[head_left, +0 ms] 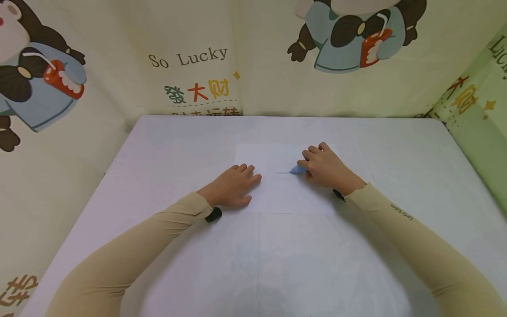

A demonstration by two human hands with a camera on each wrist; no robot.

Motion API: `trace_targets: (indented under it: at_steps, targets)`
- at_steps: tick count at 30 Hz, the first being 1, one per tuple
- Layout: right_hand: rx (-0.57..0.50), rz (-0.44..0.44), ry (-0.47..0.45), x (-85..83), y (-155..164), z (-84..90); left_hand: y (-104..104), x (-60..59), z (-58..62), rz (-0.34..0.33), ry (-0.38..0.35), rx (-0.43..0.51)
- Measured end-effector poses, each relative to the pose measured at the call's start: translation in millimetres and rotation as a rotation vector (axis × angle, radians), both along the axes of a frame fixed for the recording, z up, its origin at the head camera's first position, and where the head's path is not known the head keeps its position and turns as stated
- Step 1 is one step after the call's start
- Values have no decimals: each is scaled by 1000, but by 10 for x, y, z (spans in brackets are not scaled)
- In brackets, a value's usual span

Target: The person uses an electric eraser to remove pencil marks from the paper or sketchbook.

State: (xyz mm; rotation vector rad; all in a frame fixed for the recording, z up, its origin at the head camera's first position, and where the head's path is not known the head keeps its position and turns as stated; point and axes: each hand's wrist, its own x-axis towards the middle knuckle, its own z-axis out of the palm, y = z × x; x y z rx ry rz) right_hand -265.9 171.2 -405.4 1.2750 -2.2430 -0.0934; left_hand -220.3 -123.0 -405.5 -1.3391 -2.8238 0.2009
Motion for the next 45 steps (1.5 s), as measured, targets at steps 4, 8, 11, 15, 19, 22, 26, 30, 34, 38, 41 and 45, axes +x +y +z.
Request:
trace_targets:
  at_steps: [4,8,11,15,19,22,26,30,34,38,41,45]
  targets:
    - [7,0,0,2,-2,11,-1,3,-1,6,7,-3]
    - [16,-6,-4,1,-1,16,-2,5,3,9,7,-7]
    - [14,-3,-6,-2,-3,18,-2,9,6,8,6,-6]
    - [13,-8,-2,-7,-3,20,-4,14,9,6,9,0]
    - [20,-13,-11,-10,4,18,-3,14,16,2,1,1]
    - [20,-1,-15,-12,0,18,0,15,30,3,-2,-6]
    - [9,1,-8,-16,2,16,6,14,45,5,-1,-11]
    - [13,9,-9,-7,-3,25,8,6,38,4,-4,-14]
    - [12,5,-6,0,-12,34,5,-1,25,10,-9,-18]
    - [6,8,5,0,-12,23,4,-4,17,9,-18,-15]
    - [4,16,15,-1,-15,17,7,-1,17,12,-22,-19]
    - [5,3,19,2,-1,9,18,-2,10,16,-23,-17]
